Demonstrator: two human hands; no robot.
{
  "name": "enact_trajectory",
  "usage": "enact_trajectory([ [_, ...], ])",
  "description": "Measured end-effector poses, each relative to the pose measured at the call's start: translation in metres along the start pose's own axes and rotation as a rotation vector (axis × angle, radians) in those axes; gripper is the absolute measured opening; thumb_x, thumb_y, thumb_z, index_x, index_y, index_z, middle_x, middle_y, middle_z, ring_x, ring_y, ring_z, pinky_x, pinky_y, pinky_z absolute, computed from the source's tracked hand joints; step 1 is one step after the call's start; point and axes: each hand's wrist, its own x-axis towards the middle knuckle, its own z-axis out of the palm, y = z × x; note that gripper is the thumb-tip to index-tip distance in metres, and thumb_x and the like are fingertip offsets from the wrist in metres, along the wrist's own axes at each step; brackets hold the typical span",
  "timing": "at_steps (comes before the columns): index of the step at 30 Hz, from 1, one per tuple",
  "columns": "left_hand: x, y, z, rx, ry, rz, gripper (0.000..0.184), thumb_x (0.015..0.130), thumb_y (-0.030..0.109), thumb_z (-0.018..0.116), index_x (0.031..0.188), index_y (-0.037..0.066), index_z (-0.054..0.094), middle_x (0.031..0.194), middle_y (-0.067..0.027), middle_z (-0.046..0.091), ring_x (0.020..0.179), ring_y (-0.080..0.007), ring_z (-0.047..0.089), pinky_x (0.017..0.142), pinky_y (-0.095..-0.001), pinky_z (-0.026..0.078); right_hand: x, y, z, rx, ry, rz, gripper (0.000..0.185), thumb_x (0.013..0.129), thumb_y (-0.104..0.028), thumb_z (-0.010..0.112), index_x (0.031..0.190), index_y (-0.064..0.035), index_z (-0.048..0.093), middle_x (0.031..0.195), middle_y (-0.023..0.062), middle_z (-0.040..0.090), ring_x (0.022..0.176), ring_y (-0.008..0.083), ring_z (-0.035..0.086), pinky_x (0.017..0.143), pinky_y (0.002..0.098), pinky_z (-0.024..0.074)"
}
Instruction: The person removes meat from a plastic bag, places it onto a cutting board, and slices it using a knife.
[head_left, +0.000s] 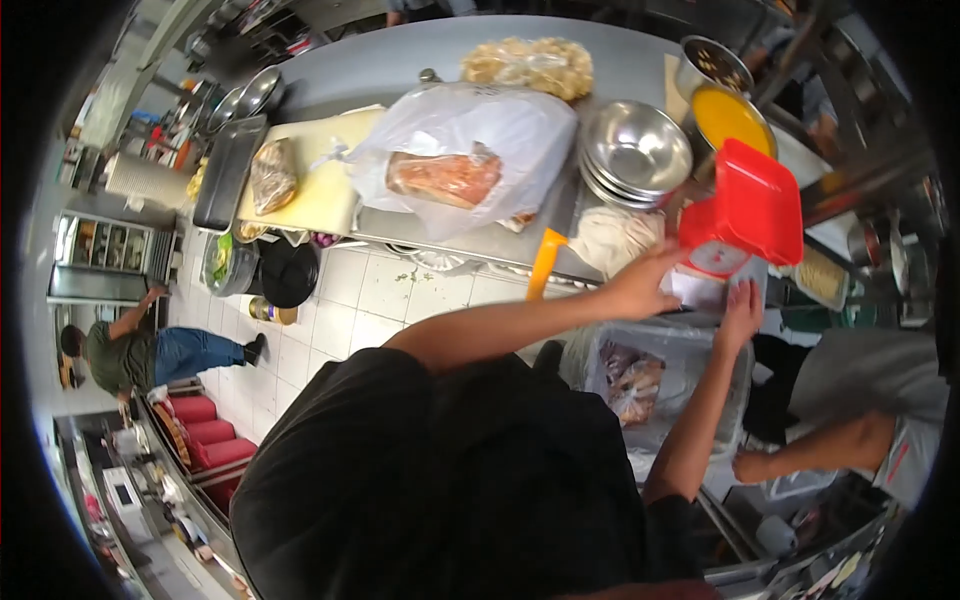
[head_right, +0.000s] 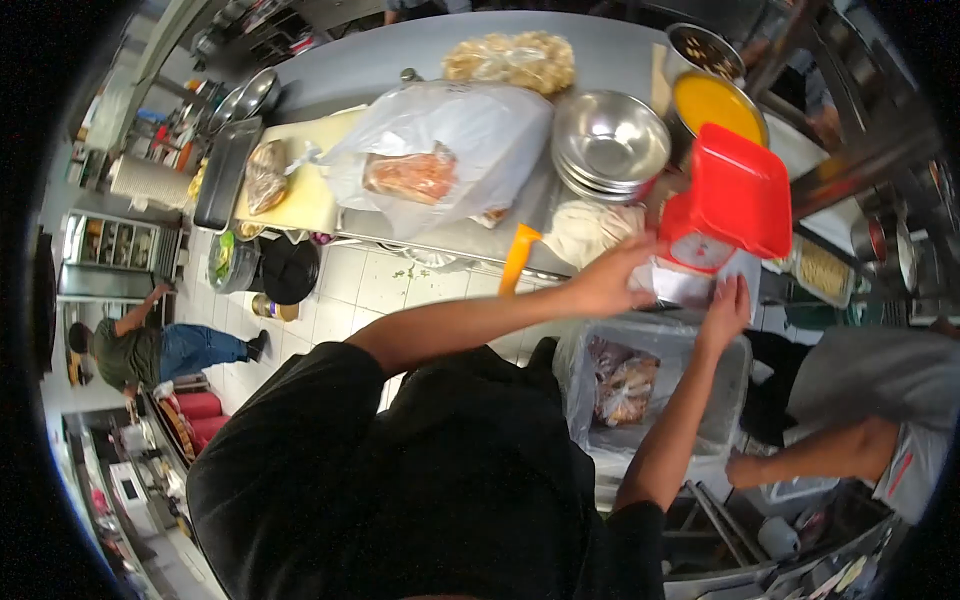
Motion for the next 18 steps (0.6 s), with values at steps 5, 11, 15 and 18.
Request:
enact_trajectory([
  [5, -0.099, 0.037, -0.115, -0.133, -0.025, -0.091, 0.035, 0.081, 0.009, 0.072, 0.115, 0.004, 0.062, 0.115, -0.0117, 0.062, 0.105, -0.0218, 0.06, 0.088, -0.032, 0.049, -0.101, -0.034, 0.012, -0.208, -0.006, -0.015, 0.035, 0.094, -0.017, 0.058, 0.12, 0.0054, 0.058, 0.1, 0.0117, 0.068, 0.086, 0.0159, 0.063, 0.075, 0.0273, 0.0498],
  [11, -0.15, 0.025, -0.249, -0.026, 0.389, -0.147, 0.026, 0.082, 0.005, 0.07, 0.107, 0.003, 0.065, 0.108, -0.0086, 0.066, 0.1, -0.0194, 0.062, 0.087, -0.0307, 0.049, -0.194, -0.072, 0.117, -0.228, -0.306, -0.112, 0.035, 0.096, -0.021, 0.057, 0.12, 0.0043, 0.058, 0.099, 0.0129, 0.067, 0.084, 0.0146, 0.062, 0.075, 0.0256, 0.0496],
  [15, -0.187, 0.002, -0.318, 0.012, 0.53, -0.005, 0.024, 0.081, 0.004, 0.07, 0.105, 0.004, 0.066, 0.113, -0.0084, 0.064, 0.105, -0.0178, 0.06, 0.087, -0.0311, 0.049, -0.257, -0.108, 0.198, -0.257, -0.408, -0.262, 0.033, 0.097, -0.019, 0.056, 0.119, 0.0051, 0.058, 0.098, 0.0114, 0.067, 0.083, 0.0135, 0.06, 0.079, 0.0274, 0.0488],
  [18, -0.218, -0.044, -0.388, 0.21, 0.752, -0.097, 0.026, 0.08, 0.007, 0.072, 0.106, 0.006, 0.066, 0.113, -0.0069, 0.063, 0.106, -0.0178, 0.059, 0.087, -0.0319, 0.049, -0.301, -0.116, 0.237, -0.243, -0.516, -0.34, 0.029, 0.096, -0.013, 0.056, 0.118, 0.0047, 0.059, 0.098, 0.0116, 0.067, 0.085, 0.0135, 0.061, 0.08, 0.0268, 0.0491],
])
